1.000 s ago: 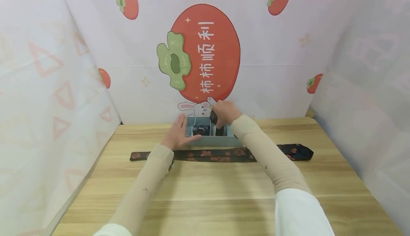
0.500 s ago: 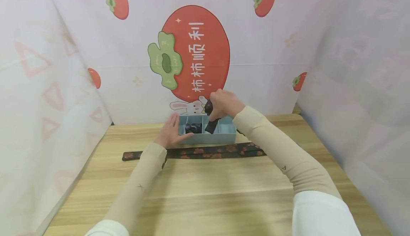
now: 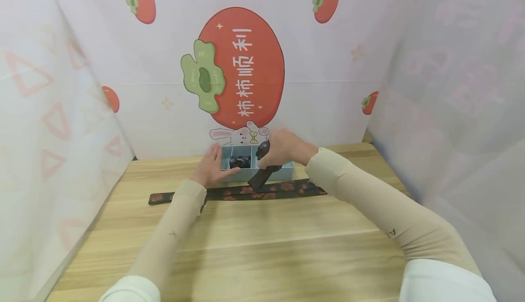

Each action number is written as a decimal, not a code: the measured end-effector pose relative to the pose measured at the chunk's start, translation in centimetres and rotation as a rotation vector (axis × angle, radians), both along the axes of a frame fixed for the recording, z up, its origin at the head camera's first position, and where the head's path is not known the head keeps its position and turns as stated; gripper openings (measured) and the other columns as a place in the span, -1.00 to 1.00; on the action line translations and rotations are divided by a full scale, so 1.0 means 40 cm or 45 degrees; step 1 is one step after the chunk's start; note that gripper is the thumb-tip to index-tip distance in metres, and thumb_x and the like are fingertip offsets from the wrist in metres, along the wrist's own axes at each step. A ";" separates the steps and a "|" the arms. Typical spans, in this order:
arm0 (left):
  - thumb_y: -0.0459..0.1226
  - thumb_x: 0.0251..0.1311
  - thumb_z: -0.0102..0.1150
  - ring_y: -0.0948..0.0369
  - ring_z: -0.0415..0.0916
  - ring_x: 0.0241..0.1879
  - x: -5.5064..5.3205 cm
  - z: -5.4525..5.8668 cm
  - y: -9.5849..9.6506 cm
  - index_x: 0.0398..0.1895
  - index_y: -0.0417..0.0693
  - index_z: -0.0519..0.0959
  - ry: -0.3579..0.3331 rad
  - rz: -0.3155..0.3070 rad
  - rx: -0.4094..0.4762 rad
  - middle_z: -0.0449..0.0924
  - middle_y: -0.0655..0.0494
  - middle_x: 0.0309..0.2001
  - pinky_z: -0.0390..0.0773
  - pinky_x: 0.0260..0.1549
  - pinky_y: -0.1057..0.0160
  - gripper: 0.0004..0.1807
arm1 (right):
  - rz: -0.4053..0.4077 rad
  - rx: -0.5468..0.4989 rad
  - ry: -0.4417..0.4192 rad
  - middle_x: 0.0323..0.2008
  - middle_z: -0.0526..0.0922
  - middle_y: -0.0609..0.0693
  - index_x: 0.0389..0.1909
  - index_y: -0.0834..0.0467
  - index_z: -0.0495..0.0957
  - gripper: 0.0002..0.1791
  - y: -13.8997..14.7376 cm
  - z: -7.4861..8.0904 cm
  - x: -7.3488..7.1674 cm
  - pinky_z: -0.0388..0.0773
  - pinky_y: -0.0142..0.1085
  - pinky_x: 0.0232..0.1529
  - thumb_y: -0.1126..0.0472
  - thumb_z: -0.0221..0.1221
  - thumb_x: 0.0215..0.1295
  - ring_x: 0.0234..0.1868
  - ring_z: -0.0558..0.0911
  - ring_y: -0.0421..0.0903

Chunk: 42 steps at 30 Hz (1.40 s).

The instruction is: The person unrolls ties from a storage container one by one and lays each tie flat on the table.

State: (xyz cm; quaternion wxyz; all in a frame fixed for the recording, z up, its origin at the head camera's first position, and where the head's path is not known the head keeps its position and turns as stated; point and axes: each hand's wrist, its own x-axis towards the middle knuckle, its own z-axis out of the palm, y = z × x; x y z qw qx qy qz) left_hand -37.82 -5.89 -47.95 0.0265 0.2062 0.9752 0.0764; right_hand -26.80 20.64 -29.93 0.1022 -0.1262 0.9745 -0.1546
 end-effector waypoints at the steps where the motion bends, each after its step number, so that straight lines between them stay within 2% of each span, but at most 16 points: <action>1: 0.53 0.30 -0.13 -0.10 -0.37 0.74 -0.001 -0.001 -0.002 0.70 -0.33 -0.22 -0.003 -0.001 0.008 -0.32 -0.23 0.74 -0.21 0.71 -0.04 0.33 | -0.005 -0.018 -0.019 -0.49 0.62 0.03 -0.37 0.22 0.62 -0.58 -0.002 -0.008 0.008 0.47 -0.34 -0.51 -0.09 0.42 0.09 -0.53 0.54 -0.09; 7: 0.58 0.24 -0.14 -0.12 -0.36 0.74 -0.011 -0.011 -0.010 0.70 -0.34 -0.21 -0.016 -0.005 0.058 -0.34 -0.24 0.73 -0.20 0.70 -0.07 0.38 | -0.047 -0.087 -0.161 -0.54 0.60 -0.02 -0.44 0.16 0.64 -0.58 -0.011 -0.058 0.058 0.44 -0.32 -0.52 -0.15 0.39 0.10 -0.57 0.51 -0.12; 9: 0.60 0.23 -0.17 -0.11 -0.38 0.74 -0.014 -0.014 -0.010 0.70 -0.33 -0.22 -0.021 -0.001 0.049 -0.36 -0.23 0.73 -0.22 0.70 -0.06 0.39 | -0.070 -0.108 -0.200 -0.59 0.56 -0.06 -0.54 0.10 0.60 -0.59 -0.013 -0.082 0.071 0.41 -0.32 -0.53 -0.18 0.38 0.08 -0.60 0.47 -0.14; 13: 0.64 0.21 -0.22 -0.11 -0.40 0.74 -0.012 -0.010 -0.008 0.70 -0.33 -0.23 -0.024 -0.014 0.045 -0.36 -0.23 0.73 -0.23 0.70 -0.06 0.42 | -0.119 -0.210 -0.258 -0.74 0.33 -0.17 -0.75 -0.02 0.42 -0.52 -0.008 -0.146 0.086 0.24 -0.33 -0.60 -0.18 0.39 0.08 -0.69 0.28 -0.20; 17: 0.67 0.18 -0.26 -0.12 -0.38 0.74 -0.008 -0.004 -0.008 0.69 -0.35 -0.21 -0.018 -0.034 0.057 -0.33 -0.25 0.73 -0.22 0.70 -0.07 0.45 | -0.182 -0.327 -0.334 -0.77 0.15 -0.21 -0.82 -0.06 0.29 -0.41 -0.006 -0.215 0.093 0.16 -0.32 -0.59 -0.18 0.42 0.10 -0.70 0.15 -0.21; 19: 0.66 0.19 -0.25 -0.13 -0.36 0.74 -0.008 -0.003 -0.008 0.69 -0.36 -0.20 -0.007 -0.040 0.060 -0.32 -0.26 0.73 -0.20 0.70 -0.07 0.44 | -0.210 -0.367 -0.373 -0.76 0.17 -0.21 -0.81 -0.07 0.32 -0.43 -0.005 -0.245 0.099 0.21 -0.30 -0.56 -0.19 0.43 0.11 -0.68 0.20 -0.21; 23: 0.60 0.25 -0.20 -0.11 -0.37 0.74 -0.015 -0.008 -0.008 0.69 -0.35 -0.21 0.002 -0.038 0.044 -0.35 -0.25 0.73 -0.21 0.70 -0.05 0.39 | -0.255 -0.404 -0.437 -0.77 0.11 -0.20 -0.83 -0.08 0.27 -0.38 -0.005 -0.299 0.109 0.23 -0.27 -0.54 -0.23 0.44 0.09 -0.68 0.13 -0.19; 27: 0.55 0.28 -0.16 -0.11 -0.36 0.74 -0.015 -0.007 -0.009 0.69 -0.35 -0.20 0.005 -0.027 0.028 -0.34 -0.25 0.73 -0.20 0.70 -0.05 0.35 | -0.306 -0.421 -0.469 -0.65 0.15 -0.13 -0.70 0.00 0.35 -0.43 -0.008 -0.341 0.115 0.29 -0.24 -0.45 -0.24 0.44 0.10 -0.59 0.20 -0.14; 29: 0.53 0.30 -0.11 -0.11 -0.35 0.74 -0.014 -0.001 -0.007 0.69 -0.35 -0.18 0.007 -0.020 0.027 -0.32 -0.25 0.73 -0.18 0.70 -0.06 0.33 | -0.334 -0.395 -0.467 -0.48 0.37 -0.08 -0.45 0.14 0.53 -0.46 -0.007 -0.356 0.118 0.40 -0.24 -0.35 -0.26 0.44 0.11 -0.45 0.36 -0.13; 30: 0.51 0.30 -0.10 -0.11 -0.34 0.74 -0.013 0.001 -0.006 0.69 -0.35 -0.17 0.007 -0.017 0.028 -0.31 -0.25 0.73 -0.17 0.70 -0.07 0.32 | -0.341 -0.378 -0.468 -0.38 0.43 -0.04 -0.30 0.18 0.56 -0.42 -0.007 -0.364 0.120 0.43 -0.23 -0.29 -0.27 0.43 0.10 -0.37 0.41 -0.12; 33: 0.51 0.31 -0.10 -0.11 -0.36 0.74 -0.017 0.001 -0.005 0.70 -0.34 -0.19 -0.005 -0.008 0.017 -0.33 -0.24 0.73 -0.19 0.70 -0.07 0.32 | -0.337 -0.295 -0.471 -0.26 0.50 0.03 -0.11 0.26 0.56 -0.30 -0.008 -0.382 0.121 0.43 -0.22 -0.27 -0.31 0.40 0.12 -0.32 0.46 -0.08; 34: 0.52 0.30 -0.12 -0.10 -0.37 0.74 -0.019 -0.002 -0.005 0.70 -0.33 -0.20 -0.008 -0.008 0.012 -0.34 -0.23 0.73 -0.19 0.70 -0.07 0.32 | -0.328 -0.267 -0.466 -0.25 0.53 0.02 -0.12 0.25 0.56 -0.31 -0.009 -0.386 0.122 0.43 -0.24 -0.29 -0.32 0.39 0.13 -0.33 0.49 -0.10; 37: 0.57 0.28 -0.16 -0.10 -0.39 0.74 -0.025 -0.008 -0.005 0.70 -0.32 -0.23 -0.019 -0.016 0.007 -0.38 -0.22 0.73 -0.21 0.70 -0.08 0.36 | -0.289 -0.197 -0.466 -0.52 0.38 -0.05 -0.48 0.11 0.46 -0.43 -0.017 -0.393 0.123 0.32 -0.26 -0.43 -0.32 0.34 0.16 -0.53 0.37 -0.11; 42: 0.59 0.26 -0.18 -0.09 -0.40 0.74 -0.024 -0.010 -0.006 0.70 -0.31 -0.23 -0.025 -0.012 0.004 -0.37 -0.20 0.74 -0.20 0.70 -0.08 0.37 | -0.242 -0.100 -0.462 -0.75 0.14 -0.17 -0.78 -0.04 0.23 -0.38 -0.033 -0.393 0.125 0.14 -0.31 -0.58 -0.30 0.28 0.20 -0.70 0.12 -0.19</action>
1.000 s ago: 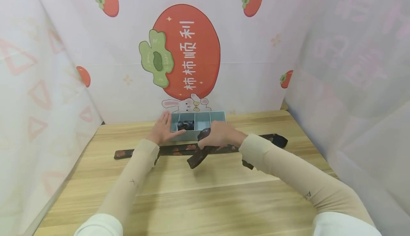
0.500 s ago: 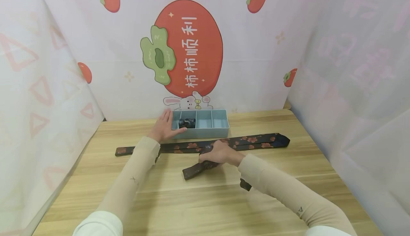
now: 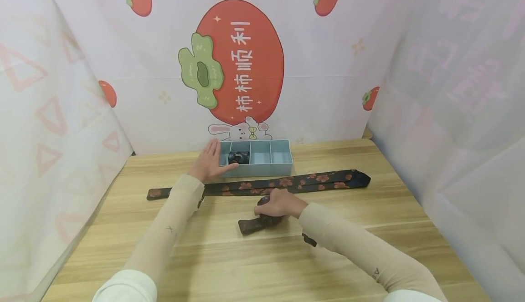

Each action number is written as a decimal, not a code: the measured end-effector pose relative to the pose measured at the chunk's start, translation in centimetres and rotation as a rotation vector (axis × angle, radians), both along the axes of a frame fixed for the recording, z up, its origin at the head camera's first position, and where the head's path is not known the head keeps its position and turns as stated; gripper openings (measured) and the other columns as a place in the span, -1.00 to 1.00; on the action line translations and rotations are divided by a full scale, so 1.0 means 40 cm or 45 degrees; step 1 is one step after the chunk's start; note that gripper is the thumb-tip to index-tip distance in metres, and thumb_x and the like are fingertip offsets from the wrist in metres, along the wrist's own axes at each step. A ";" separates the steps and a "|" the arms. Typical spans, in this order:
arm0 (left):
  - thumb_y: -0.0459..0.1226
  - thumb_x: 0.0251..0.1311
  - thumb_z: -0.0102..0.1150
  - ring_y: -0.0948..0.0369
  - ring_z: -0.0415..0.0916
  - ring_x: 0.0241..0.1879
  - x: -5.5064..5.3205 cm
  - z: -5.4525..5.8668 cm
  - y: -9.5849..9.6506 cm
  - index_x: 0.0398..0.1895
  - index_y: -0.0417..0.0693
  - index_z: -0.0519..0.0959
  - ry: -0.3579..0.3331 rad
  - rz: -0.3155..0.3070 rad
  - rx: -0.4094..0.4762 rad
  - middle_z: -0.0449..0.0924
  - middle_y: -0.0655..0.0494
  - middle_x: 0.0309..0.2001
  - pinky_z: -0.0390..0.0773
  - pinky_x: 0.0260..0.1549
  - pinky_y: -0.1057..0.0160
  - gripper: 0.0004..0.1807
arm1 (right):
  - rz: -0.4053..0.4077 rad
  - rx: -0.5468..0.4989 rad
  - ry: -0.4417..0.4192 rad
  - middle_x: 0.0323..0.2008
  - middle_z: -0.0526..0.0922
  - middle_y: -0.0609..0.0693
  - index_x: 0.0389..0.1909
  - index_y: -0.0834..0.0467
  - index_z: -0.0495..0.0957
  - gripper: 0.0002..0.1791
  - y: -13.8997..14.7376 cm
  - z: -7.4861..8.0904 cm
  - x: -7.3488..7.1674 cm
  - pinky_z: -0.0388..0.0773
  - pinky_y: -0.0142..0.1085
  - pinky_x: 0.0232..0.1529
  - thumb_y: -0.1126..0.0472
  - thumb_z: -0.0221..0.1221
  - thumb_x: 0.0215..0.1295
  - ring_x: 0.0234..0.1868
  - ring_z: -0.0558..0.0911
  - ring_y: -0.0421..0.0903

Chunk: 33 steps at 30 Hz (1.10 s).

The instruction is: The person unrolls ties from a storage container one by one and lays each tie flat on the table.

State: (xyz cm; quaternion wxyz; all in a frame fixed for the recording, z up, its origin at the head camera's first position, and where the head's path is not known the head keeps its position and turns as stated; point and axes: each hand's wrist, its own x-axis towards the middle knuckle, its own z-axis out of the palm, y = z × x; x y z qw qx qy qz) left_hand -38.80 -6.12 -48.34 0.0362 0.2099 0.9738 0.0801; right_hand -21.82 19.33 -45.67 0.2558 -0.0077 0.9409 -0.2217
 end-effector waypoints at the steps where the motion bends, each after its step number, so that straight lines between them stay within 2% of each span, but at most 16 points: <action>1: 0.58 0.26 -0.17 -0.09 -0.39 0.74 0.001 0.000 0.000 0.70 -0.31 -0.22 0.000 0.002 -0.002 -0.37 -0.20 0.74 -0.20 0.70 -0.07 0.36 | 0.015 0.022 0.003 -0.77 0.11 -0.18 -0.81 -0.05 0.22 -0.36 -0.003 0.000 0.001 0.11 -0.32 -0.60 -0.29 0.27 0.21 -0.72 0.08 -0.21; 3: 0.55 0.28 -0.15 -0.09 -0.40 0.74 0.005 0.001 0.000 0.70 -0.32 -0.22 -0.003 0.001 -0.004 -0.37 -0.21 0.74 -0.20 0.70 -0.07 0.34 | 0.048 0.080 0.010 -0.81 0.07 -0.20 -0.86 -0.06 0.19 -0.34 -0.007 -0.001 0.002 0.06 -0.33 -0.63 -0.29 0.25 0.23 -0.74 0.03 -0.23; 8: 0.56 0.28 -0.15 -0.11 -0.37 0.74 0.009 0.000 -0.002 0.69 -0.35 -0.20 0.003 -0.018 0.012 -0.35 -0.24 0.73 -0.19 0.70 -0.08 0.36 | 0.077 0.207 0.006 -0.85 0.10 -0.20 -0.87 -0.06 0.21 -0.29 -0.002 0.006 0.007 0.16 -0.35 -0.66 -0.36 0.22 0.26 -0.79 0.12 -0.23; 12: 0.60 0.23 -0.16 -0.10 -0.40 0.74 0.001 -0.005 -0.006 0.70 -0.32 -0.26 -0.035 -0.020 0.026 -0.38 -0.22 0.73 -0.24 0.70 -0.06 0.40 | 0.044 0.215 -0.011 -0.83 0.19 -0.17 -0.83 -0.05 0.25 -0.29 0.021 0.015 0.007 0.51 -0.29 -0.59 -0.42 0.24 0.27 -0.78 0.38 -0.20; 15: 0.60 0.21 -0.11 -0.11 -0.40 0.74 -0.003 0.001 -0.014 0.70 -0.33 -0.27 -0.064 -0.037 0.067 -0.38 -0.23 0.73 -0.25 0.70 -0.07 0.43 | 0.028 0.171 -0.002 -0.84 0.19 -0.17 -0.82 -0.05 0.23 -0.27 0.044 0.017 0.007 0.65 -0.21 -0.50 -0.42 0.25 0.28 -0.78 0.44 -0.18; 17: 0.60 0.19 -0.07 -0.12 -0.37 0.74 -0.002 0.003 -0.023 0.70 -0.34 -0.26 -0.064 -0.058 0.095 -0.36 -0.24 0.74 -0.22 0.70 -0.08 0.44 | 0.032 0.138 0.027 -0.85 0.13 -0.18 -0.83 -0.05 0.20 -0.26 0.056 0.017 0.009 0.54 -0.25 -0.59 -0.42 0.25 0.28 -0.80 0.30 -0.20; 20: 0.54 0.22 0.01 -0.12 -0.35 0.74 0.013 0.013 -0.042 0.70 -0.34 -0.25 -0.059 -0.101 0.128 -0.33 -0.24 0.74 -0.20 0.70 -0.10 0.41 | 0.032 0.100 0.075 -0.84 0.09 -0.18 -0.84 -0.03 0.18 -0.25 0.072 0.015 0.017 0.21 -0.33 -0.65 -0.42 0.25 0.27 -0.78 0.12 -0.23; 22: 0.48 0.25 0.06 -0.12 -0.34 0.74 0.030 0.022 -0.058 0.70 -0.32 -0.26 -0.035 -0.143 0.156 -0.31 -0.25 0.74 -0.18 0.70 -0.11 0.38 | 0.021 0.086 0.103 -0.82 0.08 -0.18 -0.83 -0.03 0.18 -0.25 0.084 0.015 0.024 0.08 -0.34 -0.61 -0.42 0.25 0.26 -0.74 0.04 -0.23; 24: 0.43 0.27 0.11 -0.12 -0.33 0.74 0.051 0.034 -0.077 0.71 -0.29 -0.29 0.008 -0.197 0.188 -0.31 -0.24 0.74 -0.16 0.69 -0.13 0.36 | 0.009 0.077 0.122 -0.81 0.08 -0.18 -0.83 -0.02 0.19 -0.25 0.096 0.016 0.028 0.05 -0.34 -0.60 -0.42 0.27 0.24 -0.72 0.02 -0.23; 28: 0.41 0.26 0.13 -0.13 -0.23 0.73 0.106 0.055 -0.120 0.72 -0.23 -0.28 0.181 -0.286 0.267 -0.25 -0.22 0.74 -0.07 0.67 -0.18 0.34 | 0.019 0.052 0.178 -0.82 0.06 -0.20 -0.84 -0.02 0.20 -0.24 0.114 0.023 0.029 0.03 -0.35 -0.61 -0.39 0.31 0.26 -0.73 -0.01 -0.23; 29: 0.38 0.29 0.14 -0.14 -0.16 0.72 0.124 0.061 -0.126 0.72 -0.23 -0.24 0.235 -0.294 0.301 -0.19 -0.22 0.73 -0.02 0.66 -0.19 0.30 | 0.025 0.043 0.193 -0.83 0.06 -0.20 -0.84 -0.02 0.20 -0.24 0.117 0.027 0.030 0.04 -0.35 -0.62 -0.38 0.31 0.26 -0.73 0.00 -0.24; 31: 0.26 0.35 0.19 -0.16 0.09 0.63 0.166 0.071 -0.126 0.69 -0.29 -0.04 0.346 -0.310 0.397 0.07 -0.28 0.65 0.16 0.59 -0.21 0.15 | 0.028 0.021 0.222 -0.83 0.07 -0.21 -0.85 -0.03 0.21 -0.25 0.122 0.032 0.032 0.06 -0.36 -0.63 -0.37 0.33 0.25 -0.75 0.01 -0.24; 33: 0.09 0.40 0.24 -0.13 0.40 0.41 0.212 0.078 -0.109 0.56 -0.32 0.24 0.412 -0.324 0.502 0.39 -0.29 0.45 0.45 0.40 -0.18 -0.11 | 0.022 0.003 0.239 -0.84 0.07 -0.21 -0.85 -0.03 0.21 -0.25 0.127 0.037 0.036 0.07 -0.36 -0.63 -0.35 0.35 0.24 -0.76 0.01 -0.24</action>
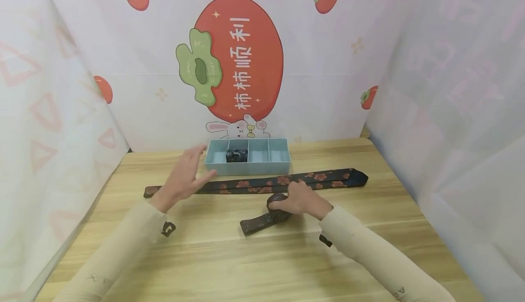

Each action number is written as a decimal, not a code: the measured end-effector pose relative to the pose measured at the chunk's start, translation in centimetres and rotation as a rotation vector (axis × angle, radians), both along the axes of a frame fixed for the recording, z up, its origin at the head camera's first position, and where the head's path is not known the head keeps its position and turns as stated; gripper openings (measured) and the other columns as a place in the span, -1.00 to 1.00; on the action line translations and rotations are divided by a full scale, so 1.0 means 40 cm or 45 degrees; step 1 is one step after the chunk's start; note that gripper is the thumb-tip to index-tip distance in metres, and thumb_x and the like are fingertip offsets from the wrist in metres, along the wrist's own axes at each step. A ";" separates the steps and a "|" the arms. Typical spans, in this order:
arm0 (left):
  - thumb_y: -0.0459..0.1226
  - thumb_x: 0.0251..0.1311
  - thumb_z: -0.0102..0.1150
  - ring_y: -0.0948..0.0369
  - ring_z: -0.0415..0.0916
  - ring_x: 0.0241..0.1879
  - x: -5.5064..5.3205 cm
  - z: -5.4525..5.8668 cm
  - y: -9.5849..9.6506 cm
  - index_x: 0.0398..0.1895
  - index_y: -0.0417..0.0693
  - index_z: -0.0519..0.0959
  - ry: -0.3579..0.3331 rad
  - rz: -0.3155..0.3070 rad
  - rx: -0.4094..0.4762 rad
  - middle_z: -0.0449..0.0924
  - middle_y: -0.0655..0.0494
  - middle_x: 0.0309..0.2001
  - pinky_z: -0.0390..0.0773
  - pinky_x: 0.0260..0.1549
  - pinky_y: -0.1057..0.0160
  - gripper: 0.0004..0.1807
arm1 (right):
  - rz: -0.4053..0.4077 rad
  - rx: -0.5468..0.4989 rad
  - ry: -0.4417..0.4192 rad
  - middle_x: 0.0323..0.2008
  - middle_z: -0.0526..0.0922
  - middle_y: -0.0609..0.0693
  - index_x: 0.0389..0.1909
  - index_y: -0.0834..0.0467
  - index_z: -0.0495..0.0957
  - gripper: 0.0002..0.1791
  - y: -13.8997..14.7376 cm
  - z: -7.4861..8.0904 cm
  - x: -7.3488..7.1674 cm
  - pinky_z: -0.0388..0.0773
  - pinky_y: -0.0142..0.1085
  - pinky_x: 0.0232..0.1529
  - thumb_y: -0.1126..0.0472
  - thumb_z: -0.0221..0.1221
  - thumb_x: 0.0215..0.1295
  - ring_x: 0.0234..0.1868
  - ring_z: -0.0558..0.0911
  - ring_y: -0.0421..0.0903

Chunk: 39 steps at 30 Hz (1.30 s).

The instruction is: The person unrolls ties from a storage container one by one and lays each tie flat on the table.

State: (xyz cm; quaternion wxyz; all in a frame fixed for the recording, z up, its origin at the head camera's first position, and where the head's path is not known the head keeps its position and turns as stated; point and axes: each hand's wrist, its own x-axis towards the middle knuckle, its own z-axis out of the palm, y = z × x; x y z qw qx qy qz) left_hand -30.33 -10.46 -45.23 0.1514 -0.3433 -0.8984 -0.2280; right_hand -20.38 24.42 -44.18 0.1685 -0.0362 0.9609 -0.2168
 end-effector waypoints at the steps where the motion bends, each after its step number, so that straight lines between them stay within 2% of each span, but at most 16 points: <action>1: 0.00 0.41 0.26 -0.10 0.50 0.26 0.025 0.003 0.014 0.46 -0.31 0.36 -0.002 -0.016 0.042 0.50 -0.26 0.32 0.56 0.26 -0.12 -0.25 | -0.004 -0.002 0.009 -0.84 0.07 -0.21 -0.85 -0.04 0.21 -0.25 0.002 0.002 0.002 0.07 -0.36 -0.64 -0.35 0.36 0.24 -0.76 0.01 -0.24; 3: -0.14 0.38 0.31 0.01 0.58 -0.03 0.075 0.005 0.049 0.24 -0.26 0.52 -0.074 -0.062 0.097 0.61 -0.15 0.07 0.66 -0.02 0.04 -0.49 | -0.021 -0.007 0.018 -0.84 0.07 -0.21 -0.86 -0.05 0.20 -0.25 0.005 0.004 0.007 0.05 -0.36 -0.63 -0.35 0.37 0.23 -0.77 0.00 -0.25; 5: -0.22 0.35 0.34 0.14 0.55 -0.20 0.122 0.004 0.087 0.11 -0.20 0.59 -0.233 -0.114 0.109 0.63 -0.05 -0.07 0.64 -0.22 0.21 -0.65 | -0.025 -0.009 0.026 -0.85 0.06 -0.22 -0.86 -0.06 0.20 -0.24 0.009 0.004 0.010 0.04 -0.36 -0.63 -0.36 0.37 0.23 -0.76 -0.01 -0.25; 8: -0.26 0.33 0.36 0.27 0.56 -0.28 0.177 -0.007 0.140 0.02 -0.20 0.66 -0.476 -0.197 0.061 0.66 0.03 -0.13 0.62 -0.27 0.32 -0.73 | -0.036 -0.029 0.031 -0.84 0.06 -0.23 -0.85 -0.07 0.20 -0.25 0.013 0.002 0.015 0.03 -0.37 -0.63 -0.37 0.37 0.22 -0.76 -0.01 -0.26; 11: -0.27 0.34 0.36 0.33 0.57 -0.31 0.210 -0.029 0.180 -0.05 -0.21 0.69 -0.606 -0.271 -0.018 0.68 0.04 -0.17 0.63 -0.26 0.35 -0.78 | -0.035 -0.066 0.045 -0.83 0.07 -0.24 -0.83 -0.06 0.20 -0.26 0.018 0.001 0.021 0.03 -0.37 -0.62 -0.37 0.38 0.22 -0.75 0.00 -0.26; 16: -0.28 0.31 0.43 0.36 0.48 -0.32 0.233 -0.070 0.214 -0.16 -0.15 0.70 -0.589 -0.332 -0.136 0.63 0.08 -0.24 0.58 -0.26 0.38 -0.85 | -0.025 -0.136 0.068 -0.80 0.06 -0.23 -0.81 -0.07 0.19 -0.27 0.032 -0.006 0.034 0.03 -0.35 -0.60 -0.36 0.38 0.23 -0.73 0.00 -0.25; 22: -0.30 0.32 0.43 0.35 0.41 -0.31 0.239 -0.096 0.215 -0.18 -0.08 0.70 -0.550 -0.349 -0.216 0.58 0.12 -0.24 0.55 -0.27 0.37 -0.91 | -0.022 -0.205 0.062 -0.79 0.08 -0.23 -0.80 -0.07 0.20 -0.28 0.057 -0.015 0.045 0.05 -0.34 -0.57 -0.32 0.38 0.27 -0.72 0.01 -0.23; 23: -0.30 0.34 0.41 0.34 0.43 -0.30 0.238 -0.098 0.214 -0.17 -0.07 0.71 -0.541 -0.343 -0.229 0.59 0.11 -0.22 0.57 -0.26 0.36 -0.92 | -0.033 -0.213 0.056 -0.78 0.11 -0.21 -0.80 -0.06 0.23 -0.30 0.061 -0.016 0.047 0.07 -0.34 -0.56 -0.31 0.38 0.27 -0.71 0.04 -0.22; 26: -0.30 0.37 0.39 0.32 0.48 -0.23 0.230 -0.102 0.205 -0.13 -0.05 0.72 -0.515 -0.300 -0.272 0.60 0.11 -0.15 0.62 -0.21 0.33 -0.92 | -0.071 -0.237 0.051 -0.76 0.40 -0.15 -0.71 0.00 0.49 -0.43 0.074 -0.018 0.052 0.27 -0.33 -0.53 -0.30 0.38 0.27 -0.69 0.32 -0.20; 30: -0.30 0.39 0.36 0.31 0.52 -0.21 0.221 -0.101 0.192 -0.09 -0.04 0.72 -0.529 -0.248 -0.291 0.60 0.12 -0.12 0.64 -0.17 0.31 -0.91 | -0.145 -0.261 0.053 -0.56 0.74 0.04 -0.40 0.07 0.75 -0.53 0.084 -0.020 0.057 0.53 -0.26 -0.38 -0.29 0.40 0.27 -0.49 0.68 -0.03; 35: -0.33 0.39 0.35 0.29 0.52 -0.22 0.220 -0.097 0.190 -0.10 -0.08 0.72 -0.530 -0.271 -0.278 0.61 0.09 -0.13 0.64 -0.19 0.31 -0.91 | -0.153 -0.249 0.116 -0.48 0.75 0.02 -0.26 0.16 0.75 -0.54 0.079 -0.013 0.056 0.61 -0.23 -0.33 -0.21 0.43 0.27 -0.46 0.68 -0.08; 39: -0.33 0.40 0.34 0.28 0.52 -0.21 0.221 -0.096 0.193 -0.09 -0.09 0.72 -0.532 -0.269 -0.291 0.62 0.07 -0.13 0.64 -0.18 0.30 -0.91 | -0.026 -0.196 0.272 -0.41 0.71 -0.05 -0.19 0.22 0.70 -0.62 0.053 0.005 0.045 0.68 -0.16 -0.24 -0.02 0.48 0.26 -0.45 0.62 -0.21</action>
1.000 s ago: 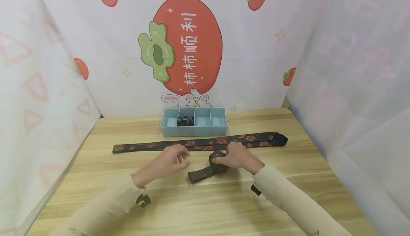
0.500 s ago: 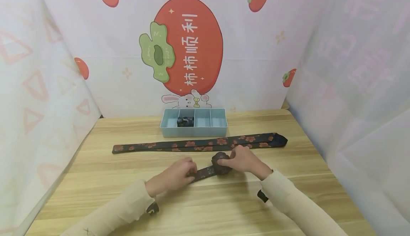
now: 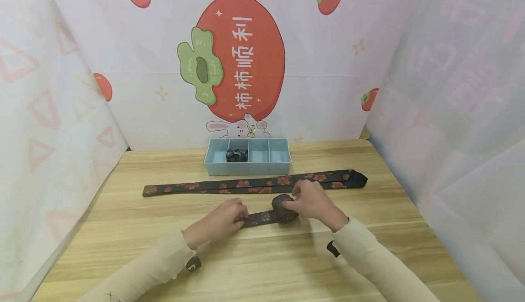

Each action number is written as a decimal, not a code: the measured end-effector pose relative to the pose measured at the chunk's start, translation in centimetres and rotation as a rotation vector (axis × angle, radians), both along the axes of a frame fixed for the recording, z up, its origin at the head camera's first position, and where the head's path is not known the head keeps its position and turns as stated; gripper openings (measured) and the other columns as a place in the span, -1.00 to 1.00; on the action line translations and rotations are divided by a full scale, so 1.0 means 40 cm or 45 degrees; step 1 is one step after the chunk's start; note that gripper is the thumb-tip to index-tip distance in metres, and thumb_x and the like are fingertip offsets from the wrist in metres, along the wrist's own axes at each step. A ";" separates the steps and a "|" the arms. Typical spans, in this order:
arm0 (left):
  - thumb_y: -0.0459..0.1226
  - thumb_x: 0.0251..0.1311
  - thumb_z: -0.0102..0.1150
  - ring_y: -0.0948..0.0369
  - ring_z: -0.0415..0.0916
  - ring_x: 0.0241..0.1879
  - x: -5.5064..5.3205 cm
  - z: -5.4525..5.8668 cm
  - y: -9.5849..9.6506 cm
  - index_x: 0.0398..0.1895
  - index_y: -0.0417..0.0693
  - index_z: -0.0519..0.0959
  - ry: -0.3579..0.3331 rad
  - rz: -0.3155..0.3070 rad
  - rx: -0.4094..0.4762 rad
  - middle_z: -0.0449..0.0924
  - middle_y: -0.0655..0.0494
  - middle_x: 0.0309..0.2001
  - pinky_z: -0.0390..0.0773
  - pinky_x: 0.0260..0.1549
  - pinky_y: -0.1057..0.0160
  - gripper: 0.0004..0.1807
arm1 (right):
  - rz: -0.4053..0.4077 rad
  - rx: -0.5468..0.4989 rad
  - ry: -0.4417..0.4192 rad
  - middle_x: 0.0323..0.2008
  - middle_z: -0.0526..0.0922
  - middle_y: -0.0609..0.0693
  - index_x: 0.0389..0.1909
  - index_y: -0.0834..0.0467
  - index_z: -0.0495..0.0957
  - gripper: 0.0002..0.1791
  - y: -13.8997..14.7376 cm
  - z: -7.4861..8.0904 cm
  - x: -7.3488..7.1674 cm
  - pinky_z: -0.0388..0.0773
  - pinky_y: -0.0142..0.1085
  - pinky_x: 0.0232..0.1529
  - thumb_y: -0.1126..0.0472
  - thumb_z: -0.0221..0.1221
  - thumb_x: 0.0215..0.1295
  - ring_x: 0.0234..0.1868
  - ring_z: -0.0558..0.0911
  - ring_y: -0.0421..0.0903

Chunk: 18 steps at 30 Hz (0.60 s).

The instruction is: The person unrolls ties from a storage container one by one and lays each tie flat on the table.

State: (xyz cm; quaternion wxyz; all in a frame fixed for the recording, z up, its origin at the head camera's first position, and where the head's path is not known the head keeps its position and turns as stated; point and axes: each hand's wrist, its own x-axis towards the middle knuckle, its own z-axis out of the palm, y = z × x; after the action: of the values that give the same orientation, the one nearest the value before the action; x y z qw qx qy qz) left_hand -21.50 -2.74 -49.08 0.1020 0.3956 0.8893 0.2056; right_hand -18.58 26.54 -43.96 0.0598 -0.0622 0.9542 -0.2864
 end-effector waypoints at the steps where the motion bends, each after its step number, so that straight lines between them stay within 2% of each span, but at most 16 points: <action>1: -0.33 0.40 0.34 0.27 0.53 -0.21 0.000 0.000 0.002 -0.09 -0.09 0.72 -0.001 0.003 -0.005 0.62 0.07 -0.13 0.64 -0.17 0.29 -0.91 | 0.039 0.002 0.036 -0.40 0.70 -0.06 -0.18 0.22 0.68 -0.66 -0.009 0.006 -0.003 0.68 -0.17 -0.22 0.04 0.48 0.26 -0.44 0.62 -0.23; 5: -0.34 0.40 0.34 0.26 0.55 -0.20 0.003 -0.001 0.005 -0.09 -0.09 0.72 0.005 -0.005 -0.009 0.63 0.06 -0.13 0.65 -0.16 0.29 -0.90 | 0.216 -0.045 0.092 -0.35 0.69 -0.06 -0.17 0.22 0.67 -0.76 -0.045 0.017 -0.019 0.67 -0.27 -0.21 0.20 0.47 0.25 -0.38 0.61 -0.27; 9: -0.35 0.39 0.33 0.25 0.55 -0.19 0.005 -0.006 0.007 -0.08 -0.11 0.72 0.006 -0.021 0.009 0.64 0.04 -0.14 0.65 -0.17 0.30 -0.90 | 0.330 -0.019 0.140 -0.36 0.69 -0.06 -0.19 0.21 0.68 -0.77 -0.068 0.005 -0.025 0.63 -0.39 -0.25 0.23 0.49 0.24 -0.37 0.59 -0.34; 14: -0.34 0.41 0.32 0.26 0.55 -0.18 0.004 -0.009 0.007 -0.06 -0.10 0.72 -0.013 -0.010 0.009 0.64 0.05 -0.11 0.65 -0.15 0.31 -0.88 | 0.321 0.078 0.263 -0.44 0.65 -0.07 -0.30 0.16 0.67 -0.76 -0.070 -0.010 -0.018 0.58 -0.38 -0.33 0.21 0.55 0.16 -0.45 0.50 -0.38; 18: -0.37 0.40 0.32 0.26 0.54 -0.19 0.004 -0.004 0.000 -0.07 -0.13 0.72 -0.013 -0.009 0.029 0.62 0.05 -0.12 0.65 -0.17 0.30 -0.89 | 0.253 0.125 0.287 -0.45 0.60 -0.07 -0.33 0.15 0.65 -0.72 -0.066 -0.008 -0.009 0.52 -0.37 -0.36 0.16 0.58 0.13 -0.47 0.46 -0.33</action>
State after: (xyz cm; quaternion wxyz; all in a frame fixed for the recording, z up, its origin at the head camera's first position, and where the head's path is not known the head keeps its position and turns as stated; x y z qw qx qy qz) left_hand -21.36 -2.75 -49.24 0.1030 0.3988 0.8850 0.2173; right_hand -18.92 23.91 -44.28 -0.0166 -0.1852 0.9568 -0.2234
